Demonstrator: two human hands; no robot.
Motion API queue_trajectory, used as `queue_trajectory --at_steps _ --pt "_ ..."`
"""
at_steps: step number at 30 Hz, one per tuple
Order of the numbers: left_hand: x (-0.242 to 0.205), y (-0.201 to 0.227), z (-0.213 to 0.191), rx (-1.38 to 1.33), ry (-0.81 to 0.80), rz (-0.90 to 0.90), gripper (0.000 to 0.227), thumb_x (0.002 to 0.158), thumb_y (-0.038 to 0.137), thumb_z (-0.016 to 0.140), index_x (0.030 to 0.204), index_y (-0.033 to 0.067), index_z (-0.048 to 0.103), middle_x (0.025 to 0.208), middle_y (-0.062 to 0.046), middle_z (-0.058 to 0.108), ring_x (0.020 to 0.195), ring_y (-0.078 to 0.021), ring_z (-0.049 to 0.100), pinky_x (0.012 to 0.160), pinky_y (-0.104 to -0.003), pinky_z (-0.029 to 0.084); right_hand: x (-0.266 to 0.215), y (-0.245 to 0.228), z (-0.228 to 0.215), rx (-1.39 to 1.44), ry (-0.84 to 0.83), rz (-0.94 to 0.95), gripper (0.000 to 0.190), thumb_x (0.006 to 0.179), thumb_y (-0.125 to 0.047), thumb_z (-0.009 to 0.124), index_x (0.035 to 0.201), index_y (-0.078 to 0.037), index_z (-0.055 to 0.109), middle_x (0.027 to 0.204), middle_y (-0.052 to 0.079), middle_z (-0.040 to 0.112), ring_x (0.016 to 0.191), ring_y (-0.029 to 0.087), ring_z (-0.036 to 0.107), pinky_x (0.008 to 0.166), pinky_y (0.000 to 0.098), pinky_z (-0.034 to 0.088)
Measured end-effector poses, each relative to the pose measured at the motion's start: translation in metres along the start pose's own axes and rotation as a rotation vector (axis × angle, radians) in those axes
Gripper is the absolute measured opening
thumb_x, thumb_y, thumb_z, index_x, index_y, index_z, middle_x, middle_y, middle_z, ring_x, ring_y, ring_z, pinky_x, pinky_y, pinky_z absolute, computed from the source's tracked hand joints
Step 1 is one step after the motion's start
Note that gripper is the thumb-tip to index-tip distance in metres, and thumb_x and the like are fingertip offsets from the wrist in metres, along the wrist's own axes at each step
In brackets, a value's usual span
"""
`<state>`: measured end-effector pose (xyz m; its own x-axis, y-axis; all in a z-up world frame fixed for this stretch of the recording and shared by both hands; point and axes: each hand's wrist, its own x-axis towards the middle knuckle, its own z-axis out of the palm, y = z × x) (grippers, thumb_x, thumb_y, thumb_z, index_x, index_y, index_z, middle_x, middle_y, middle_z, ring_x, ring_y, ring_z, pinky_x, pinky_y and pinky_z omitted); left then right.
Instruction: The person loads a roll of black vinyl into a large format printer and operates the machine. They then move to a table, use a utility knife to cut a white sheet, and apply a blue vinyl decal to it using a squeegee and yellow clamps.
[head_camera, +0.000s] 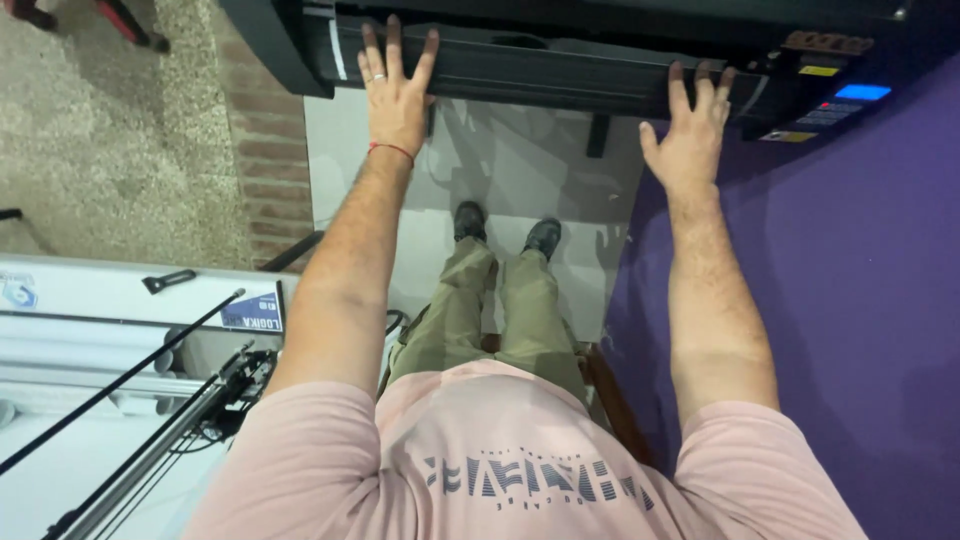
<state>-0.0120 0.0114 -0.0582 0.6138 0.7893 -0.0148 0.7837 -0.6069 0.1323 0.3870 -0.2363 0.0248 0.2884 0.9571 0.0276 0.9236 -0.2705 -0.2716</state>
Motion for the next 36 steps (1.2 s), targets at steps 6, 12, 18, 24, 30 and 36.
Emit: queue_trajectory --at_steps 6,12,18,24,30,36 --pt "-0.002 0.001 0.002 0.009 0.033 0.003 0.110 0.100 0.027 0.109 0.184 0.0391 0.039 0.184 -0.023 0.014 0.164 -0.0607 0.007 0.134 -0.080 0.034 0.001 0.000 -0.003 0.032 -0.013 -0.001 0.092 0.096 -0.011 0.098 0.174 0.000 0.050 0.171 0.033 0.041 0.158 0.062 0.018 0.128 0.0775 0.035" --pt "-0.002 0.001 0.002 0.018 0.051 0.000 0.113 0.097 0.032 0.114 0.182 0.0401 0.041 0.183 -0.022 0.018 0.164 -0.0600 0.010 0.132 -0.078 0.038 0.001 0.003 -0.006 -0.023 -0.005 0.010 0.092 0.094 -0.009 0.098 0.174 -0.006 0.053 0.169 0.025 0.044 0.159 0.054 0.022 0.122 0.0685 0.053" --pt "-0.003 0.001 0.003 0.050 0.065 0.010 0.111 0.100 0.028 0.113 0.182 0.0396 0.039 0.182 -0.022 0.020 0.163 -0.0609 0.015 0.132 -0.077 0.039 0.002 0.004 -0.005 -0.071 -0.006 0.023 0.091 0.095 -0.010 0.098 0.174 -0.009 0.055 0.169 0.023 0.045 0.160 0.050 0.023 0.110 0.0681 0.063" --pt "-0.004 -0.003 0.005 0.074 0.065 0.028 0.114 0.098 0.032 0.116 0.182 0.0407 0.039 0.182 -0.022 0.023 0.161 -0.0629 0.021 0.131 -0.077 0.040 0.001 0.003 -0.008 -0.079 -0.015 0.018 0.090 0.095 -0.008 0.096 0.174 -0.009 0.055 0.168 0.024 0.046 0.160 0.049 0.023 0.111 0.0672 0.063" --pt "-0.003 0.000 -0.005 0.072 0.063 0.024 0.111 0.095 0.029 0.115 0.180 0.0394 0.044 0.180 -0.024 0.024 0.160 -0.0624 0.021 0.129 -0.077 0.042 -0.001 0.010 -0.006 -0.108 0.026 -0.027 0.089 0.091 -0.003 0.096 0.172 -0.006 0.057 0.167 0.025 0.052 0.157 0.053 0.034 0.123 0.0646 0.051" --pt "0.001 -0.004 -0.001 0.049 -0.026 0.018 0.108 0.098 0.043 0.109 0.184 0.0350 0.044 0.180 -0.030 0.020 0.158 -0.0679 0.019 0.129 -0.080 0.036 0.001 0.011 0.000 -0.056 0.000 0.032 0.090 0.088 -0.007 0.092 0.171 -0.005 0.056 0.167 0.030 0.052 0.157 0.056 0.032 0.130 0.0607 0.039"
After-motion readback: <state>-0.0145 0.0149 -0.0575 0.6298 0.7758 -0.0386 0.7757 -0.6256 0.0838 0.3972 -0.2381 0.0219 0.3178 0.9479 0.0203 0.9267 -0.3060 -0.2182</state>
